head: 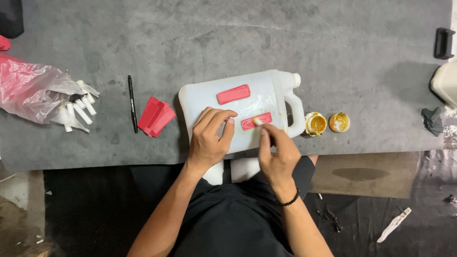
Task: Marking red leather strips with a pen and applying a finishing substance to them using a manual applicator.
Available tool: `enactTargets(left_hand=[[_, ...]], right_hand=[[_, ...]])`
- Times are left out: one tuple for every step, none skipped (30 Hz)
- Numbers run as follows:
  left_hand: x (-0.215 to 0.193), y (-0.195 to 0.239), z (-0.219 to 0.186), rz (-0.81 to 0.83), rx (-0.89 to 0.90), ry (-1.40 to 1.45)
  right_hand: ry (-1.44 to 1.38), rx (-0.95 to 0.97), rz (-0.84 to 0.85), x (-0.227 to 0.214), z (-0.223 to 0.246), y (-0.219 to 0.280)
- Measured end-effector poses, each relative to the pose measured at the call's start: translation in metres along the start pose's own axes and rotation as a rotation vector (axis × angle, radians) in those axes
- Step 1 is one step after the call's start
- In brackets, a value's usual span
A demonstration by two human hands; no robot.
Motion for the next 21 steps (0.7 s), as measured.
enactTargets(left_hand=[[0.001, 0.0, 0.0, -0.001, 0.002, 0.001], [0.001, 0.0, 0.0, -0.003, 0.002, -0.001], [0.001, 0.0, 0.001, -0.006, 0.002, -0.004], [0.002, 0.0, 0.001, -0.009, 0.001, -0.006], [0.002, 0.0, 0.001, -0.013, 0.0, -0.001], [0.002, 0.001, 0.001, -0.014, -0.001, 0.002], [0.001, 0.002, 0.001, -0.016, -0.003, -0.001], [0.001, 0.001, 0.001, -0.01, -0.005, 0.002], [0.002, 0.001, 0.001, -0.004, -0.007, 0.005], [0.002, 0.001, 0.001, -0.001, -0.005, 0.008], [0.002, 0.001, 0.001, 0.001, -0.005, 0.003], [0.002, 0.0, 0.001, 0.0, -0.005, -0.004], [0.002, 0.0, 0.001, 0.001, -0.003, -0.002], [0.002, 0.001, 0.002, 0.0, -0.003, -0.004], [0.002, 0.001, 0.002, -0.002, -0.003, -0.005], [0.001, 0.002, 0.002, -0.004, -0.006, -0.009], [0.001, 0.002, 0.002, -0.006, -0.007, -0.006], [0.003, 0.001, 0.003, -0.005, -0.004, 0.003], [0.003, 0.001, 0.002, -0.004, -0.003, 0.005], [0.002, 0.001, 0.001, -0.003, -0.005, 0.002], [0.001, 0.001, 0.001, -0.002, -0.007, -0.001]], right_hand=[[0.001, -0.002, -0.001, 0.001, 0.002, 0.006], [-0.029, 0.008, 0.011, 0.003, 0.005, 0.013], [-0.059, 0.017, 0.024, 0.005, 0.009, 0.019], [-0.062, 0.015, 0.026, 0.001, 0.005, 0.014], [-0.019, 0.015, 0.001, -0.003, 0.001, 0.01], [0.024, 0.016, -0.024, -0.007, -0.002, 0.006], [0.021, 0.017, -0.022, -0.005, -0.001, 0.006], [-0.001, 0.026, -0.017, -0.002, 0.001, 0.006], [-0.022, 0.034, -0.011, 0.0, 0.002, 0.005], [-0.018, 0.036, -0.013, 0.001, 0.005, 0.009], [-0.055, 0.013, 0.008, 0.003, 0.009, 0.013], [-0.094, -0.012, 0.031, 0.005, 0.013, 0.016], [-0.092, -0.012, 0.029, 0.001, 0.008, 0.012], [-0.023, -0.011, 0.01, -0.003, 0.002, 0.009], [0.047, -0.009, -0.009, -0.007, -0.002, 0.006], [0.042, -0.009, -0.007, -0.006, -0.001, 0.005], [0.02, 0.002, -0.002, -0.004, 0.0, 0.004], [0.005, 0.012, -0.001, -0.003, 0.0, 0.002], [0.007, 0.012, -0.002, 0.0, 0.003, 0.004], [-0.038, 0.003, 0.013, 0.004, 0.008, 0.005], [-0.083, -0.007, 0.027, 0.007, 0.012, 0.006]])
Point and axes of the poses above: each hand's wrist, its own y-axis away from the middle knuckle, its own x-axis out of the palm, z = x × y, the point moved 1 cm from there along -y, towards the middle knuckle, and after that the axes turned 12 degrees about -x, right-handed, at the moved point
